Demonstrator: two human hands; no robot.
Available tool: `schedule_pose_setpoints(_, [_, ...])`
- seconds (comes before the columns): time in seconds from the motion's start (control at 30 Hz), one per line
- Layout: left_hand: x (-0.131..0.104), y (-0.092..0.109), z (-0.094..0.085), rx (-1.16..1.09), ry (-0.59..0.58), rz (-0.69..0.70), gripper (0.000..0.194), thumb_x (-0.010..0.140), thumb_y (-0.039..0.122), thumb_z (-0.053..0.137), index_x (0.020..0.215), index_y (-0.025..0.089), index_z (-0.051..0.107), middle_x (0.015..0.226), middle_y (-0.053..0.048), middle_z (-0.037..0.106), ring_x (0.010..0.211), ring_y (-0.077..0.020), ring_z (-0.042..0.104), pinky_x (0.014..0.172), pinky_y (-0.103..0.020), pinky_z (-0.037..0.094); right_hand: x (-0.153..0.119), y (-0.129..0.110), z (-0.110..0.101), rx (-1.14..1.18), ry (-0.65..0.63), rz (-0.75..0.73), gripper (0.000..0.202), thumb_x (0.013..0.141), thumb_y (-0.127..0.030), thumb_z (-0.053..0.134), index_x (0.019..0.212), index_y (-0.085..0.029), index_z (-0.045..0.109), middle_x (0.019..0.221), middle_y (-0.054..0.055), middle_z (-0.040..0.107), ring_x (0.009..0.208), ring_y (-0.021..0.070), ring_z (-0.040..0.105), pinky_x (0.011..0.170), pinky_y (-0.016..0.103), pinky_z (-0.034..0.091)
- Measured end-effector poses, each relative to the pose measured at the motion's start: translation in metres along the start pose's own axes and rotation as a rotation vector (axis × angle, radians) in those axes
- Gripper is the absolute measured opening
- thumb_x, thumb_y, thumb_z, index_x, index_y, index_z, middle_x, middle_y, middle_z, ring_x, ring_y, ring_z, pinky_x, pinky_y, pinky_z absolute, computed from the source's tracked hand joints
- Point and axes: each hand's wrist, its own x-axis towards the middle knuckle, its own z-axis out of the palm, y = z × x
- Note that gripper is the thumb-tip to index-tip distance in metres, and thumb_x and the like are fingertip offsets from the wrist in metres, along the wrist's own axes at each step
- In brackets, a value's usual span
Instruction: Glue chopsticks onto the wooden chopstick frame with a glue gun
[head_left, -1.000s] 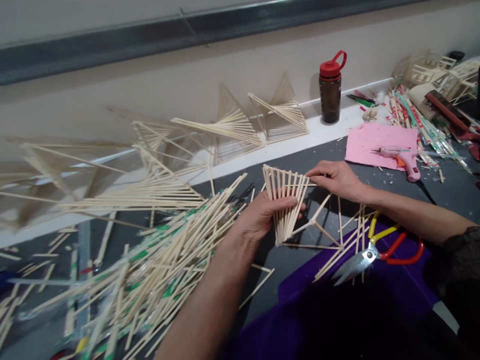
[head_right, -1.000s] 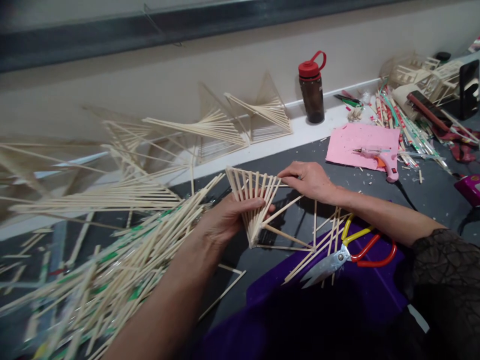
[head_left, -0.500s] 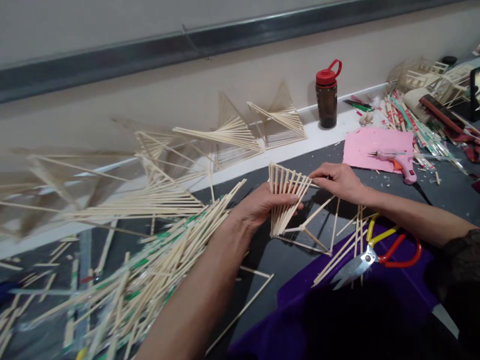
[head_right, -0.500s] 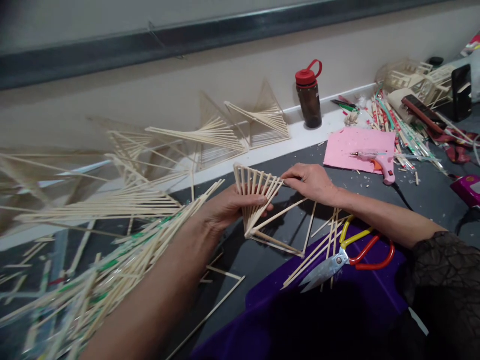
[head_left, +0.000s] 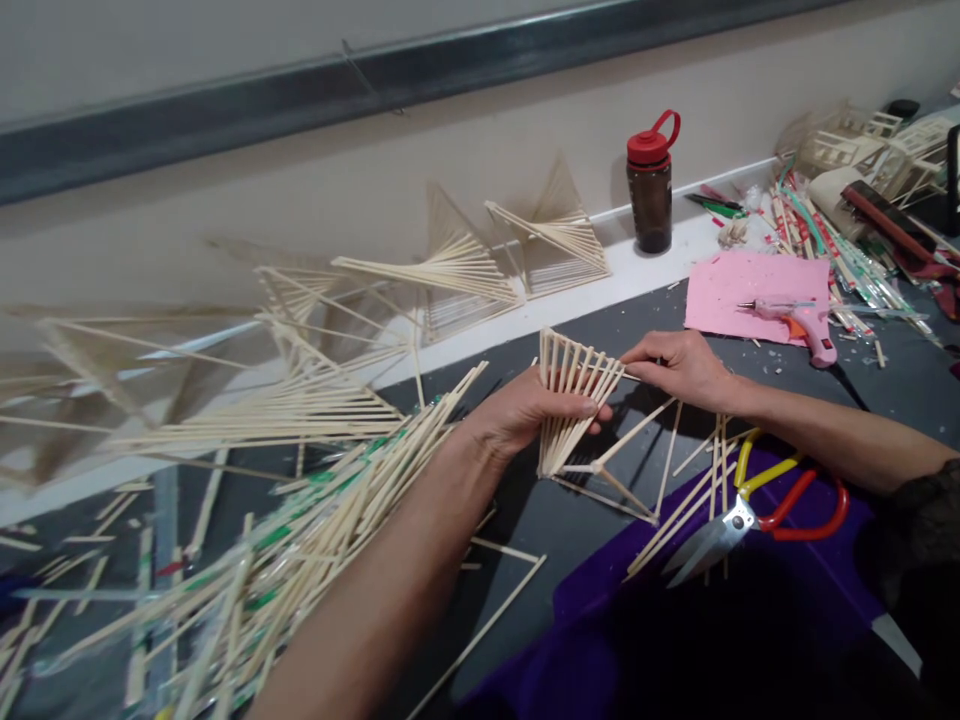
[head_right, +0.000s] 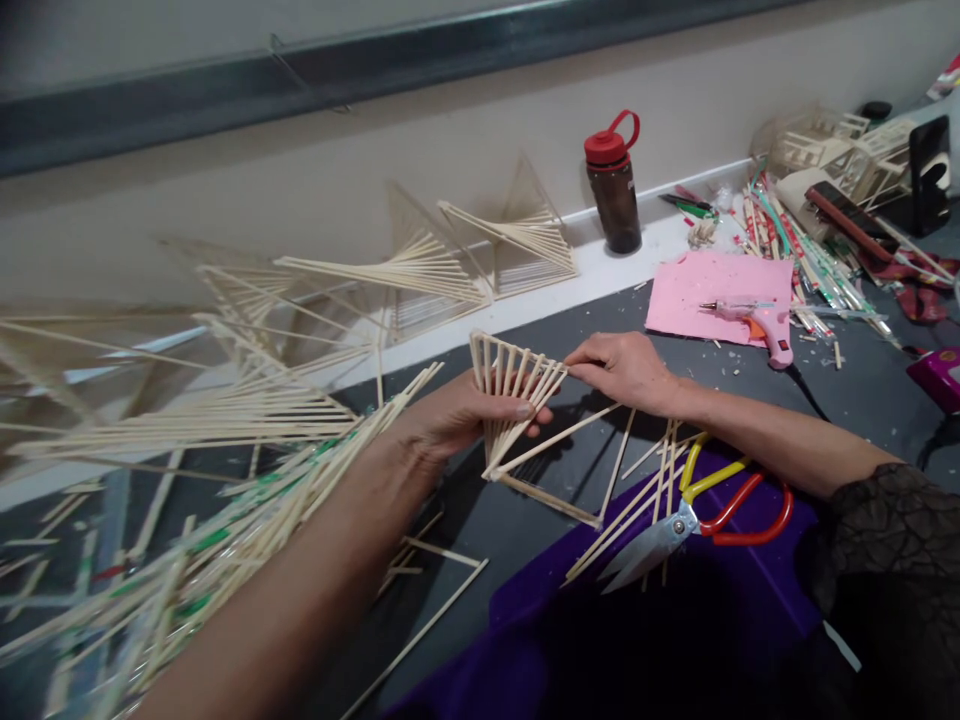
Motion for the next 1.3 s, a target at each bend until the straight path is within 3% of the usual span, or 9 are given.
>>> schedule_pose_setpoints(0.4, [0.0, 0.009, 0.001, 0.022, -0.091, -0.059, 0.029, 0.057, 0.018, 0.084, 0.082, 0.011, 0.073, 0.067, -0.009, 0.075, 0.057, -0.0177, 0.069, 0.056, -0.028, 0.058, -0.013, -0.004, -0.006, 0.099, 0.019, -0.041, 0.021, 0.088, -0.029, 0.059, 0.09, -0.021, 0.078, 0.084, 0.003, 0.075, 0.074, 0.0136, 0.065, 0.07, 0.028, 0.05])
schedule_pose_setpoints(0.77, [0.006, 0.009, 0.003, 0.044, -0.094, -0.014, 0.033, 0.053, 0.014, 0.083, 0.085, 0.013, 0.075, 0.071, -0.007, 0.075, 0.063, -0.0189, 0.07, 0.056, -0.028, 0.057, -0.013, -0.001, -0.005, 0.171, 0.006, 0.085, 0.02, 0.083, -0.031, 0.063, 0.084, -0.019, 0.079, 0.08, 0.003, 0.076, 0.07, 0.0128, 0.065, 0.065, 0.026, 0.049])
schedule_pose_setpoints(1.07, [0.008, 0.007, 0.0, 0.082, -0.074, -0.04, 0.034, 0.051, 0.018, 0.085, 0.083, 0.014, 0.076, 0.072, -0.007, 0.075, 0.062, -0.018, 0.068, 0.055, -0.027, 0.056, -0.013, 0.003, -0.008, 0.261, -0.036, 0.215, 0.026, 0.082, -0.029, 0.059, 0.091, -0.017, 0.079, 0.078, 0.003, 0.074, 0.065, 0.0111, 0.061, 0.06, 0.025, 0.047])
schedule_pose_setpoints(1.3, [0.007, 0.008, 0.003, 0.08, -0.087, -0.021, 0.034, 0.053, 0.015, 0.084, 0.085, 0.013, 0.074, 0.073, -0.006, 0.074, 0.065, -0.0169, 0.069, 0.059, -0.027, 0.057, -0.015, -0.001, -0.008, 0.198, -0.049, 0.117, 0.021, 0.081, -0.027, 0.063, 0.091, -0.018, 0.079, 0.086, 0.003, 0.075, 0.074, 0.0131, 0.065, 0.068, 0.026, 0.049])
